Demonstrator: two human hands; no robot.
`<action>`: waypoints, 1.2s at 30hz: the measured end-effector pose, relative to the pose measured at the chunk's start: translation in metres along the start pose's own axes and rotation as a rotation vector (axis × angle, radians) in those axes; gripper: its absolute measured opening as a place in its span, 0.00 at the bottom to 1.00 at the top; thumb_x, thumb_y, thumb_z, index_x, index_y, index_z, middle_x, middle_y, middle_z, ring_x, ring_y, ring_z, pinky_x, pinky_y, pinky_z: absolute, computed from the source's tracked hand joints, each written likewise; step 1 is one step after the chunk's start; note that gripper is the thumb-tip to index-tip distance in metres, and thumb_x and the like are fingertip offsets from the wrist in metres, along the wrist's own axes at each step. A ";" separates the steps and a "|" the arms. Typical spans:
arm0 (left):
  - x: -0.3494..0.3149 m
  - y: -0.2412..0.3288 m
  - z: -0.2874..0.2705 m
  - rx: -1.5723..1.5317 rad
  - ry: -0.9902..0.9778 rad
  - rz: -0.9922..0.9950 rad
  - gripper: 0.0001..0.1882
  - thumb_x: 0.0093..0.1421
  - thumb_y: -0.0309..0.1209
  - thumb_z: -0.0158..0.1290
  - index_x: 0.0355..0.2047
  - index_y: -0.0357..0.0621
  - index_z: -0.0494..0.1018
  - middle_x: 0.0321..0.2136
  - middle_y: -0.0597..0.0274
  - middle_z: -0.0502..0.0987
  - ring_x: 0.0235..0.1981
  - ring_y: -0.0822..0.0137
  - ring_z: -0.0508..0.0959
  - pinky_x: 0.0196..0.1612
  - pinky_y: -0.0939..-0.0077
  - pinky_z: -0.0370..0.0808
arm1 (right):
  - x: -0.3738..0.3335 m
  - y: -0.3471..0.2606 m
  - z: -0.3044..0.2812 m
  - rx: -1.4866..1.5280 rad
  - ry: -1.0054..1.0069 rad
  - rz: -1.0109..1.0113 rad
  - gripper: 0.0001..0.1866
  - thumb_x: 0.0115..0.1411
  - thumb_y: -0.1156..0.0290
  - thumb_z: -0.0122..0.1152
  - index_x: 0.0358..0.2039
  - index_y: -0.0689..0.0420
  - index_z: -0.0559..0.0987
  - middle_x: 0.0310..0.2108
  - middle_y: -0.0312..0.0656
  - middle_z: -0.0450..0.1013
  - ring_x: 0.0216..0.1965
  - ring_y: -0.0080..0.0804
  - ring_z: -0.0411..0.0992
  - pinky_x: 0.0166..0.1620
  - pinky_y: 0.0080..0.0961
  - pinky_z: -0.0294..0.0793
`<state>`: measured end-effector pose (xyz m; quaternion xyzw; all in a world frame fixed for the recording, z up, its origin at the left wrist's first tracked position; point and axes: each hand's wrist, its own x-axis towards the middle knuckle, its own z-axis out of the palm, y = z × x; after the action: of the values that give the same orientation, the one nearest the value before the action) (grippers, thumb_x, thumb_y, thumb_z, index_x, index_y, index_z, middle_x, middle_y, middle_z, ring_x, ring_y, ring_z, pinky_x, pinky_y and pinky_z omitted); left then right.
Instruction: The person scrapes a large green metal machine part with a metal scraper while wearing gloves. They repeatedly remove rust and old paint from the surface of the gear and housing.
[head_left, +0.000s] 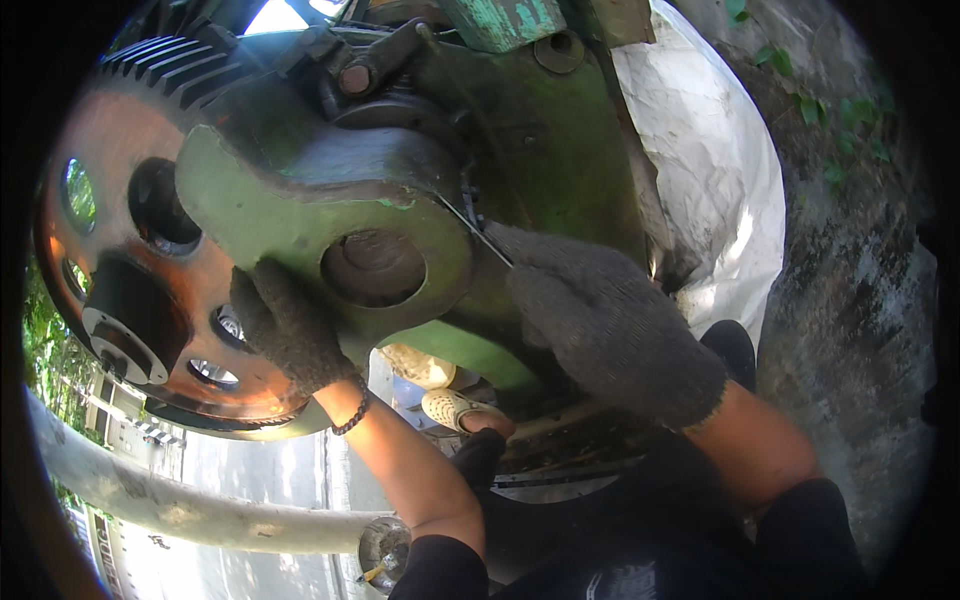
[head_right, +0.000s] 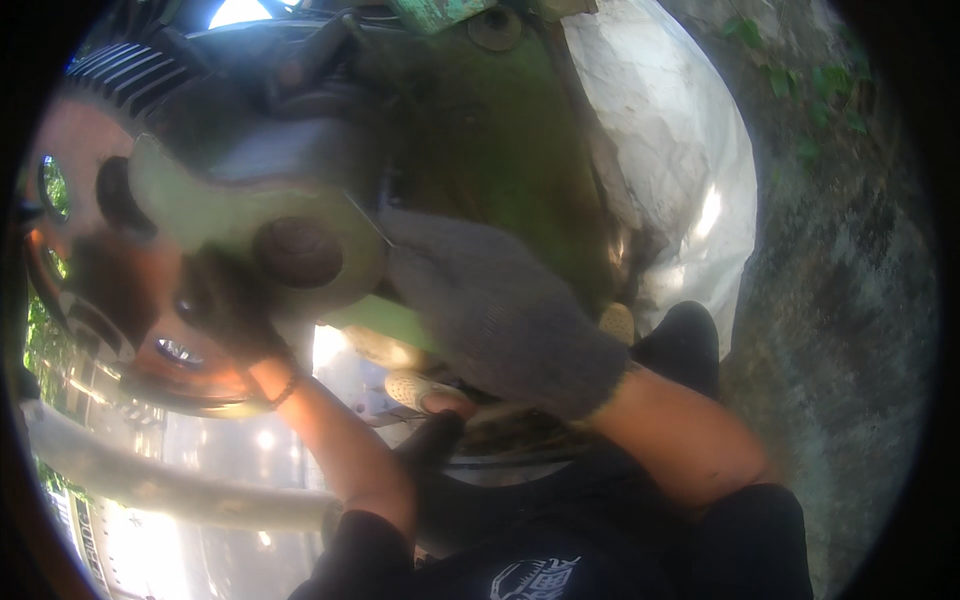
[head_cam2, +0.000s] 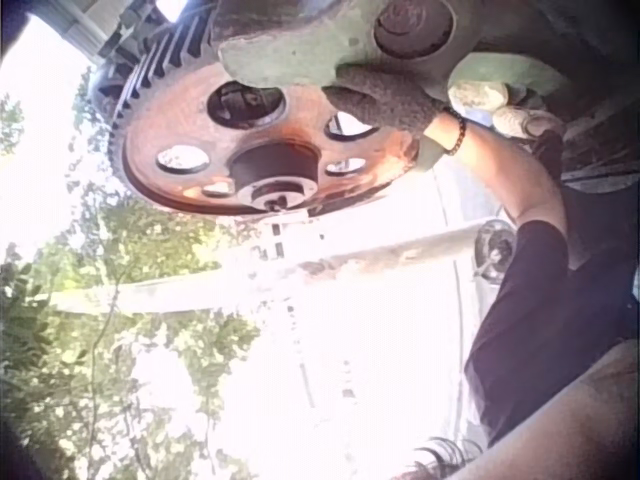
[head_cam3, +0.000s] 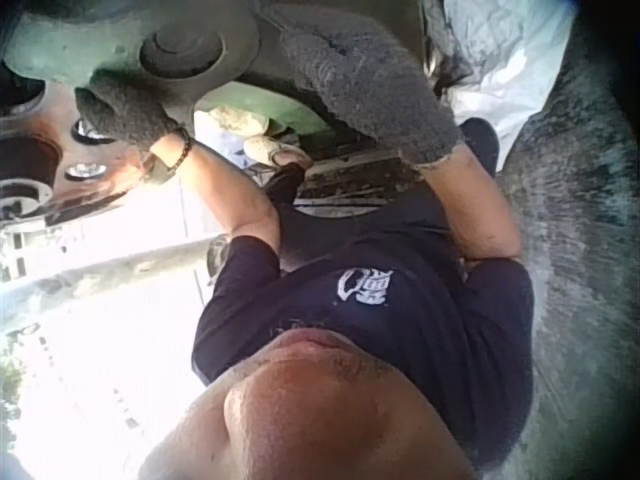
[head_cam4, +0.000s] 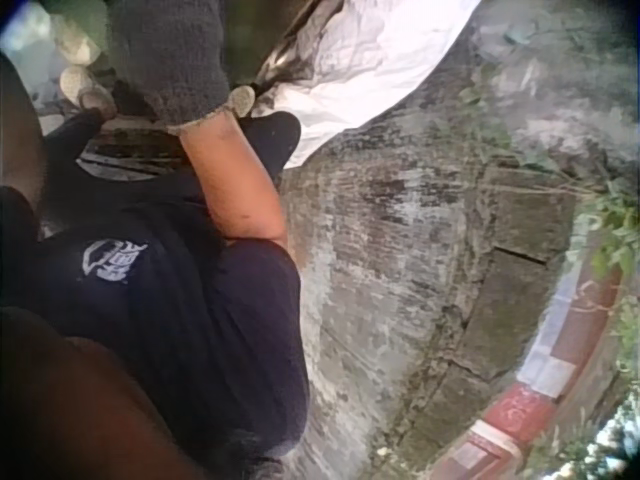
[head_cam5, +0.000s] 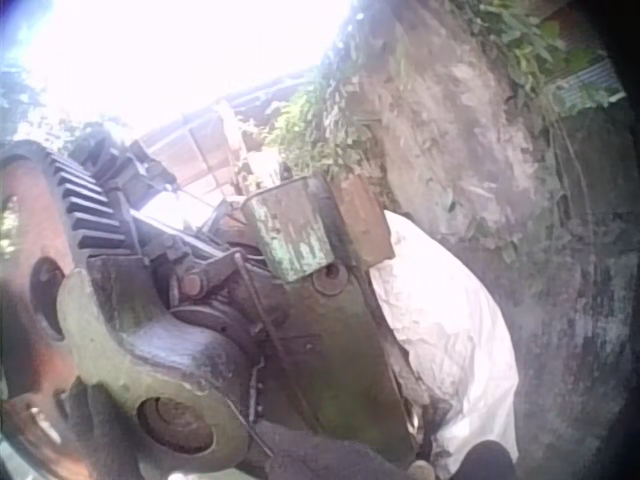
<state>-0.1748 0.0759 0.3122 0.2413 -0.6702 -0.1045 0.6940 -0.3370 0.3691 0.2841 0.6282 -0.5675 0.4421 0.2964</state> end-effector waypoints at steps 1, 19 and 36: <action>-0.001 0.000 0.001 -0.028 0.007 0.000 0.32 0.73 0.46 0.52 0.62 0.26 0.69 0.58 0.37 0.75 0.55 0.49 0.76 0.60 0.58 0.71 | -0.001 -0.001 0.001 -0.019 0.001 -0.007 0.26 0.58 0.76 0.62 0.59 0.67 0.76 0.55 0.51 0.73 0.50 0.44 0.75 0.53 0.39 0.75; 0.000 0.002 -0.004 0.161 0.010 0.138 0.29 0.75 0.44 0.49 0.60 0.25 0.70 0.56 0.37 0.76 0.55 0.49 0.76 0.60 0.58 0.71 | -0.002 0.024 0.006 0.046 -0.034 0.002 0.18 0.67 0.74 0.58 0.54 0.68 0.78 0.59 0.54 0.74 0.53 0.50 0.76 0.55 0.43 0.76; -0.001 0.019 0.002 0.263 0.128 0.071 0.21 0.74 0.38 0.52 0.57 0.31 0.74 0.51 0.51 0.79 0.48 0.63 0.80 0.54 0.71 0.78 | 0.029 0.061 -0.004 0.016 -0.050 -0.150 0.16 0.65 0.72 0.60 0.50 0.66 0.81 0.53 0.51 0.78 0.49 0.49 0.78 0.54 0.42 0.78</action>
<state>-0.1800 0.0922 0.3197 0.3125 -0.6406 0.0242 0.7009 -0.3983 0.3490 0.3036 0.6821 -0.5224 0.4076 0.3094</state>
